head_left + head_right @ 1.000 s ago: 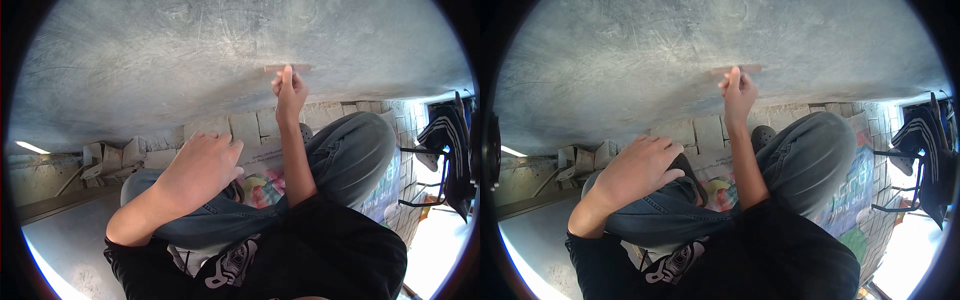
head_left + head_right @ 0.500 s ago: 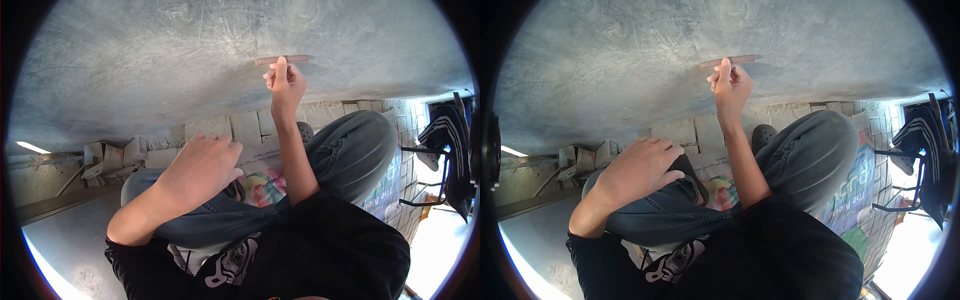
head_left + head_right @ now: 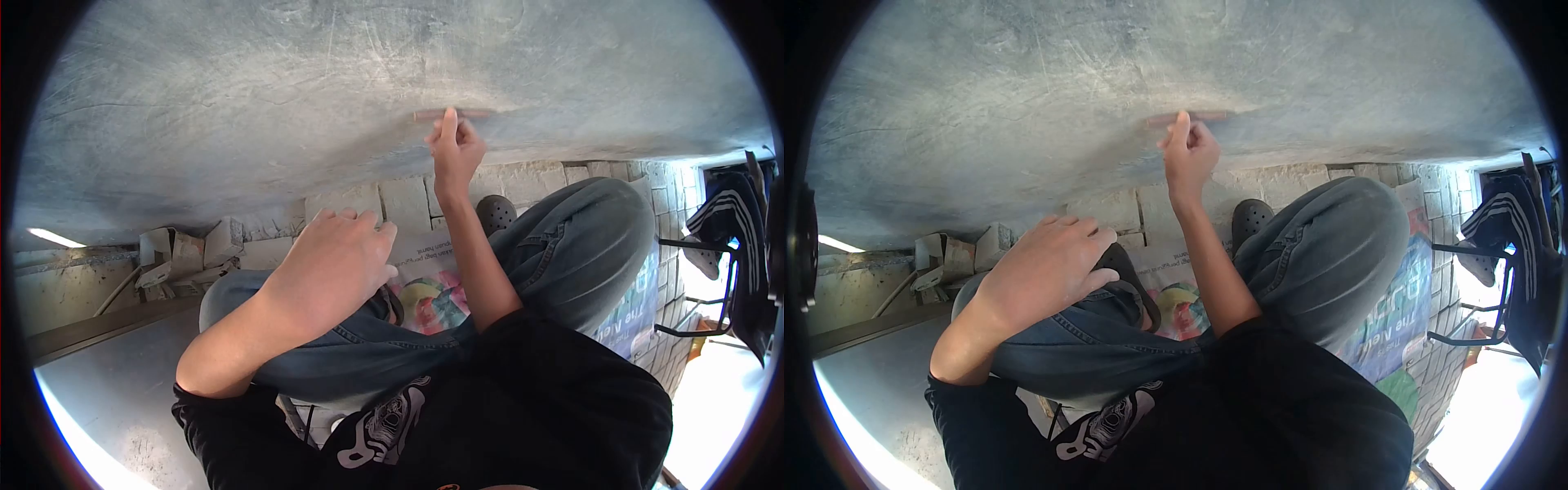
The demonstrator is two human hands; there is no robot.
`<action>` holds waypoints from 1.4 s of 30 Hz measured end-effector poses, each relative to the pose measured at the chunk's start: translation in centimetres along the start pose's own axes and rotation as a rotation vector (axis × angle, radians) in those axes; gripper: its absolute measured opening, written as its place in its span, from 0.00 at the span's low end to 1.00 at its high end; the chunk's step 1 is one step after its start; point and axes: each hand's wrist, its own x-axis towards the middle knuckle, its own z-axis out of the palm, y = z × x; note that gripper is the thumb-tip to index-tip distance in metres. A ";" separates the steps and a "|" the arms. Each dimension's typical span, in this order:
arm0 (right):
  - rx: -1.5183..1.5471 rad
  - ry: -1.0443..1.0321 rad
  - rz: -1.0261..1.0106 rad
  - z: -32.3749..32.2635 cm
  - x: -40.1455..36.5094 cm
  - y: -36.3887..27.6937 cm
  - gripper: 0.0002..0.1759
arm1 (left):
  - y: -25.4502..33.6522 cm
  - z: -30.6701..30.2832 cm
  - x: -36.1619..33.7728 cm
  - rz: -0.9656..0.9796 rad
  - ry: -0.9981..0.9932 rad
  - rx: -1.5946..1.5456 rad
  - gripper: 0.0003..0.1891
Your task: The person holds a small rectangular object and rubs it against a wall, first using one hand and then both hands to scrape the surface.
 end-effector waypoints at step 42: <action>0.010 0.083 -0.109 -1.0 1.1 -4.9 0.15 | -0.3 -0.6 0.7 -0.017 -0.107 -0.060 0.16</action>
